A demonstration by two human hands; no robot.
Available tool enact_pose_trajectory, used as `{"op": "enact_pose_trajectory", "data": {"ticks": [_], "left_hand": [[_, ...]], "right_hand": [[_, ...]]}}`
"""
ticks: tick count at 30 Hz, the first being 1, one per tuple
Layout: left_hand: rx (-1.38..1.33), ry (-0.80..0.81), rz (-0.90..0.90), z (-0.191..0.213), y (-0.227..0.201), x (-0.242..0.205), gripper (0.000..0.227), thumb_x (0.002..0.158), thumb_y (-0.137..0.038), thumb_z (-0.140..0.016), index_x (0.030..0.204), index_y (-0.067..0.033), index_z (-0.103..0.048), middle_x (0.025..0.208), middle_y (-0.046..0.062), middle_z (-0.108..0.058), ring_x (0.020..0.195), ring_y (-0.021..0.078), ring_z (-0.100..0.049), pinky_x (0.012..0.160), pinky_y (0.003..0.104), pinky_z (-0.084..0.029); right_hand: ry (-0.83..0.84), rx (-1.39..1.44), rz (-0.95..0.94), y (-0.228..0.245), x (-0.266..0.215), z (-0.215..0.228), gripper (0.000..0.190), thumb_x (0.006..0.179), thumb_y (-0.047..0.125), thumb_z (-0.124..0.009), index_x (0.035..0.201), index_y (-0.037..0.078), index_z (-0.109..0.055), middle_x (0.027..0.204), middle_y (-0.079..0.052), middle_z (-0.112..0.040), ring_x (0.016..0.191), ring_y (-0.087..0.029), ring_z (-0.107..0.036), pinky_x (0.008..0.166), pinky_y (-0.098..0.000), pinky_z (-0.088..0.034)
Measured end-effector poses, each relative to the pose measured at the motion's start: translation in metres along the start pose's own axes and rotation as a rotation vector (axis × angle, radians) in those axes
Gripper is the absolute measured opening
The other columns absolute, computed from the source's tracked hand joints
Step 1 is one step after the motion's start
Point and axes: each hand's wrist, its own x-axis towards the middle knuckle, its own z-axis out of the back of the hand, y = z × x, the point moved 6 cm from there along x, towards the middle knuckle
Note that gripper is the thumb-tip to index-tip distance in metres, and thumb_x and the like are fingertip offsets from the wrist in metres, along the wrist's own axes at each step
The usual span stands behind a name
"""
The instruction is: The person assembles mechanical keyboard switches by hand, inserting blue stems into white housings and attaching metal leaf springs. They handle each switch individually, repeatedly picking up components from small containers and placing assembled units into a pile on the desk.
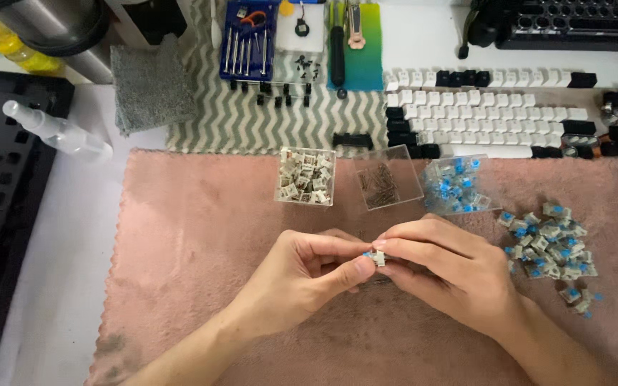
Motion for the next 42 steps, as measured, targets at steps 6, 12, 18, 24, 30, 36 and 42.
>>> {"op": "enact_pose_trajectory", "data": {"ticks": [6,12,18,24,30,36,42], "left_hand": [[0.064,-0.034,-0.045,0.0,-0.003,-0.001,0.028,0.103,-0.017,-0.083,0.124,-0.0027,-0.092,0.115,0.01,-0.089,0.096,0.0107,-0.077,0.079,0.023,-0.063],[0.101,-0.077,-0.067,0.001,0.0,-0.004,0.024,0.099,-0.015,-0.089,0.119,-0.0023,-0.094,0.096,0.004,-0.083,0.086,0.0058,-0.072,0.072,0.019,-0.057],[0.124,-0.056,-0.028,-0.001,-0.007,-0.007,0.028,0.099,-0.017,-0.088,0.124,-0.0067,-0.093,0.099,0.003,-0.081,0.089,0.0056,-0.074,0.079,0.017,-0.06],[0.07,-0.026,0.003,-0.005,-0.011,-0.01,0.027,0.099,-0.017,-0.086,0.123,-0.006,-0.092,0.104,0.006,-0.083,0.091,0.0084,-0.076,0.077,0.017,-0.061],[0.088,-0.017,-0.006,-0.005,-0.015,-0.01,0.026,0.099,-0.019,-0.085,0.122,-0.0068,-0.091,0.105,0.007,-0.083,0.092,0.0112,-0.079,0.078,0.018,-0.065],[-0.026,0.036,-0.18,-0.014,-0.021,-0.011,0.019,0.114,-0.014,-0.073,0.127,-0.0019,-0.08,0.116,0.004,-0.081,0.103,0.0073,-0.072,0.094,0.024,-0.061],[-0.125,0.156,-0.137,-0.018,-0.006,-0.01,0.026,0.117,-0.016,-0.069,0.138,-0.0019,-0.077,0.131,0.005,-0.078,0.121,0.0097,-0.073,0.11,0.028,-0.063]], "right_hand": [[0.002,-0.05,0.016,0.0,-0.005,-0.003,0.022,0.101,0.006,-0.083,0.122,-0.001,-0.08,0.122,-0.016,-0.082,0.097,-0.026,-0.081,0.091,-0.0339,-0.069],[0.055,-0.045,-0.007,0.005,-0.003,-0.005,0.02,0.101,0.005,-0.081,0.118,-0.006,-0.079,0.123,-0.019,-0.082,0.1,-0.029,-0.083,0.091,-0.0342,-0.07],[0.028,-0.083,0.067,0.021,0.007,-0.005,0.018,0.097,-0.004,-0.084,0.11,-0.015,-0.079,0.114,-0.028,-0.083,0.102,-0.035,-0.088,0.081,-0.0366,-0.072],[0.019,-0.069,0.08,0.021,0.006,-0.005,0.019,0.093,-0.009,-0.087,0.106,-0.02,-0.079,0.109,-0.031,-0.082,0.097,-0.038,-0.09,0.082,-0.0314,-0.073],[0.09,-0.077,0.034,0.022,0.009,-0.004,0.022,0.096,-0.007,-0.085,0.112,-0.02,-0.078,0.114,-0.03,-0.08,0.103,-0.041,-0.087,0.084,-0.0318,-0.07],[0.009,-0.169,-0.11,0.025,0.008,0.006,0.039,0.097,0.01,-0.086,0.13,-0.006,-0.076,0.13,-0.03,-0.081,0.112,-0.033,-0.085,0.1,-0.0386,-0.073],[-0.091,-0.141,-0.048,0.017,-0.009,0.002,0.03,0.095,0.012,-0.088,0.123,0.002,-0.08,0.129,-0.024,-0.08,0.113,-0.029,-0.087,0.104,-0.0352,-0.073]]}}
